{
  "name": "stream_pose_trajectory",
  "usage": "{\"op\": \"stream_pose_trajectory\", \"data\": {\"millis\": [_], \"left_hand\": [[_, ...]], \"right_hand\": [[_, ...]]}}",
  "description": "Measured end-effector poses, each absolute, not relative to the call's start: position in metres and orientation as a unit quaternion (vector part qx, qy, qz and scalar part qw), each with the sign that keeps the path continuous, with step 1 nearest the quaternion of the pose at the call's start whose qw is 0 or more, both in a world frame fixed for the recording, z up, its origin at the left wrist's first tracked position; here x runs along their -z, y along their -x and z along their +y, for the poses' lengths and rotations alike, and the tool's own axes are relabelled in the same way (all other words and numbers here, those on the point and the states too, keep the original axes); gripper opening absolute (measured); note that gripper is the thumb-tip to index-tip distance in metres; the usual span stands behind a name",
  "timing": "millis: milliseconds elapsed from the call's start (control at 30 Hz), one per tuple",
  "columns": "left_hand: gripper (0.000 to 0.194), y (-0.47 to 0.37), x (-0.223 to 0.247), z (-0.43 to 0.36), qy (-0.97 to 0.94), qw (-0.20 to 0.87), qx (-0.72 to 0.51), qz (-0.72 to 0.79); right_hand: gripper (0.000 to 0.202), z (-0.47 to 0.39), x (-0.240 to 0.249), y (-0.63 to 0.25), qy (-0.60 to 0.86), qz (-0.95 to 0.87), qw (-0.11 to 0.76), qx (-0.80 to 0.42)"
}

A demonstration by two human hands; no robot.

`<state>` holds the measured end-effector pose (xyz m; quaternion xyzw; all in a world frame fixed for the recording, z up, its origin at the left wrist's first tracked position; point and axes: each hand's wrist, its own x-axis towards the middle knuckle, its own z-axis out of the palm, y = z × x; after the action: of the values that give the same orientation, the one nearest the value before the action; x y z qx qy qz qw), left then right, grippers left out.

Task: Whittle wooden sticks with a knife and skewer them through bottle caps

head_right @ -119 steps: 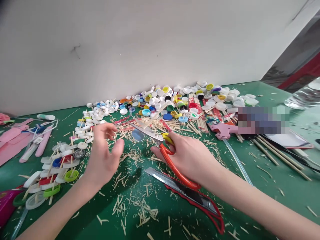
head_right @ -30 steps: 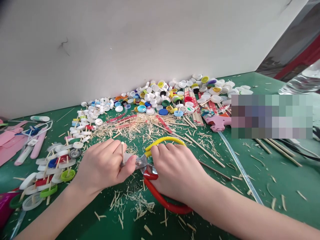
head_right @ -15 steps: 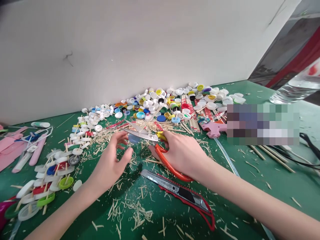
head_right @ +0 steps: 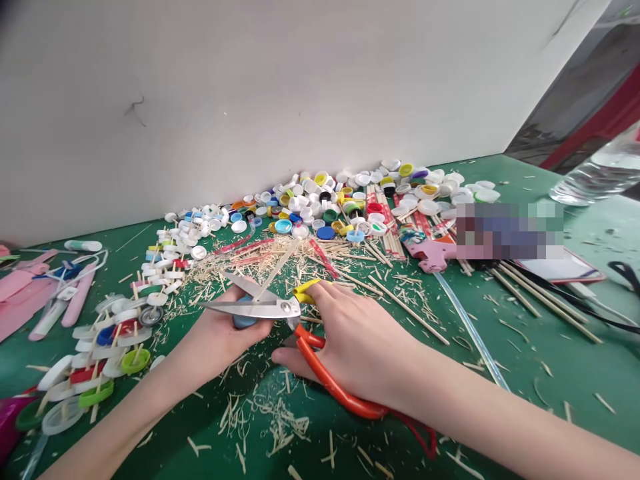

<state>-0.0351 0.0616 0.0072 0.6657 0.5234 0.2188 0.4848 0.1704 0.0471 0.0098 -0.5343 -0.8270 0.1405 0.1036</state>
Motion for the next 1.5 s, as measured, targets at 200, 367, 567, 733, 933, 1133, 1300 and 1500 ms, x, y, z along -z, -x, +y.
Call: {"op": "stream_pose_trajectory", "data": {"millis": [200, 367, 567, 733, 933, 1133, 1300, 1500], "left_hand": [[0.025, 0.042, -0.01, 0.059, -0.655, 0.553, -0.175, 0.484], [0.009, 0.042, -0.015, 0.06, -0.643, 0.641, -0.132, 0.397], [0.007, 0.041, -0.007, 0.057, -0.604, 0.7, -0.111, 0.364], [0.016, 0.041, -0.01, 0.058, -0.638, 0.652, -0.103, 0.396], [0.06, 0.071, -0.029, 0.076, -0.787, 0.442, -0.071, 0.425], [0.065, 0.062, -0.035, 0.066, -0.841, -0.02, -0.21, 0.499], [0.048, 0.029, -0.021, 0.05, -0.866, -0.205, -0.244, 0.385], [0.047, 0.029, -0.012, 0.053, -0.839, -0.252, -0.29, 0.386]], "right_hand": [[0.038, 0.049, -0.01, -0.171, 0.52, -0.836, 0.128, -0.119], [0.02, 0.05, -0.003, -0.174, 0.497, -0.852, 0.122, -0.112], [0.003, 0.048, 0.002, -0.177, 0.476, -0.868, 0.125, -0.073], [0.005, 0.049, -0.001, -0.176, 0.486, -0.863, 0.117, -0.076], [0.021, 0.06, 0.0, -0.178, 0.54, -0.832, 0.121, -0.052], [0.016, 0.06, 0.007, -0.181, 0.527, -0.838, 0.103, 0.098], [0.009, 0.044, 0.009, -0.172, 0.468, -0.853, 0.144, 0.18], [0.009, 0.036, 0.006, -0.165, 0.445, -0.859, 0.164, 0.194]]}}
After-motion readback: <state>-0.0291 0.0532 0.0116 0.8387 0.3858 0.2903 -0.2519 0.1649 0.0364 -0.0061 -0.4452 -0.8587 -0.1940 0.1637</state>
